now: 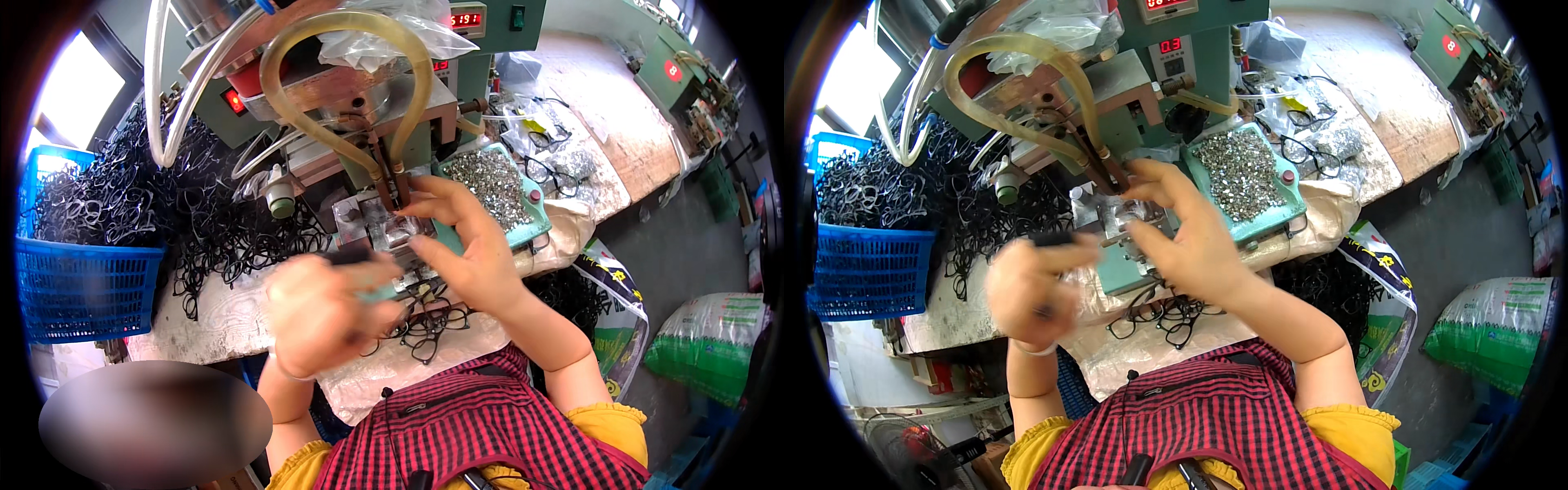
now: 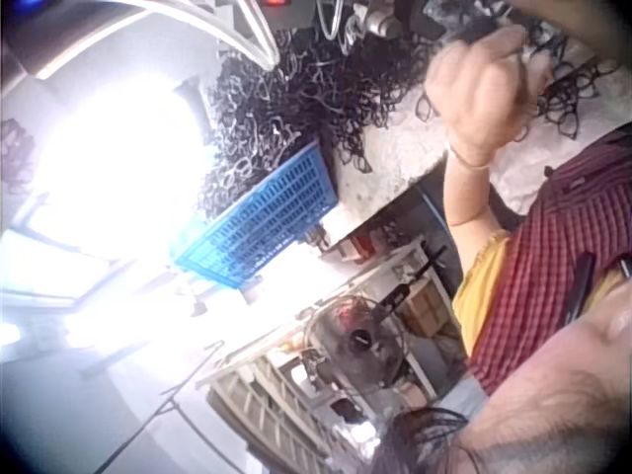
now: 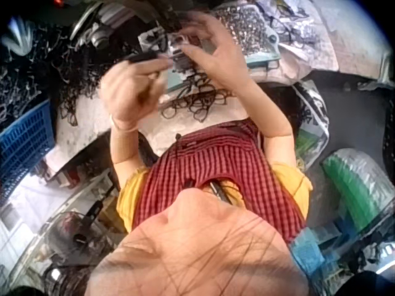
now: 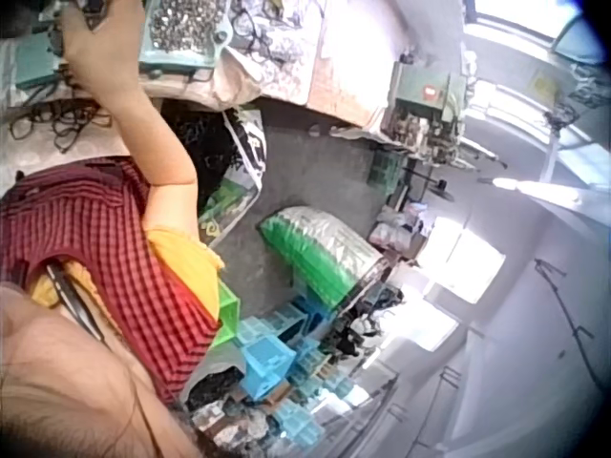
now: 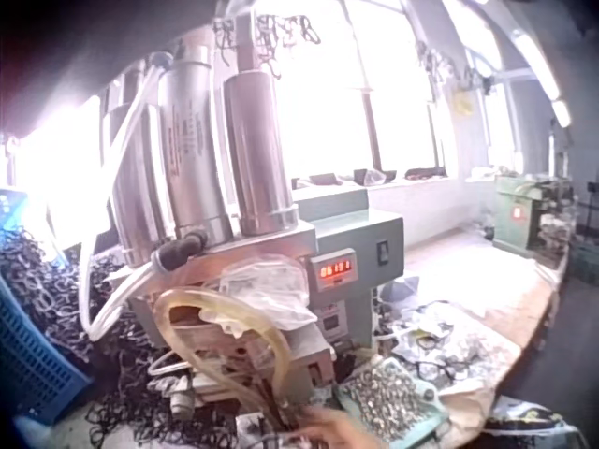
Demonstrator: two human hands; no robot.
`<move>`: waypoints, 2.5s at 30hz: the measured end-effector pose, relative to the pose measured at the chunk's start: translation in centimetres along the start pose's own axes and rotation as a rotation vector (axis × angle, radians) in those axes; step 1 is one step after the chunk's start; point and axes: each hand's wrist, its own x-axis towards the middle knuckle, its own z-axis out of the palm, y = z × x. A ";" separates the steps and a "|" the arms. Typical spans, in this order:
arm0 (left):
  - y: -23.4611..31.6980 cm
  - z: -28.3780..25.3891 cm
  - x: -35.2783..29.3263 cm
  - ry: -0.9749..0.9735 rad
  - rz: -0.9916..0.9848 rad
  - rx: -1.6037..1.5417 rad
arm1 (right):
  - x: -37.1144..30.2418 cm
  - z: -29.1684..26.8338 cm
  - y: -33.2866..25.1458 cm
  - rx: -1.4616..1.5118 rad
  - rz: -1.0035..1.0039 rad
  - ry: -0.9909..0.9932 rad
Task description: The person repeatedly picks up black eyeglass frames and small metal components, places them into a green press machine, and operates the lever to attach the components. The finished glasses are placed on the table, and the process continues with additional frames.
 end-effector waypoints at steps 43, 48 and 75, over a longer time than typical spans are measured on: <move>-10.8 2.3 -21.1 -0.120 -0.860 0.629 | -1.7 -9.7 11.2 -0.743 -0.127 0.480; -9.6 0.1 -18.7 0.182 -1.065 0.107 | -3.9 -10.1 8.9 -0.591 0.005 0.416; 5.1 1.1 -2.1 0.223 -1.160 -1.411 | 0.2 1.2 1.1 0.212 0.054 0.081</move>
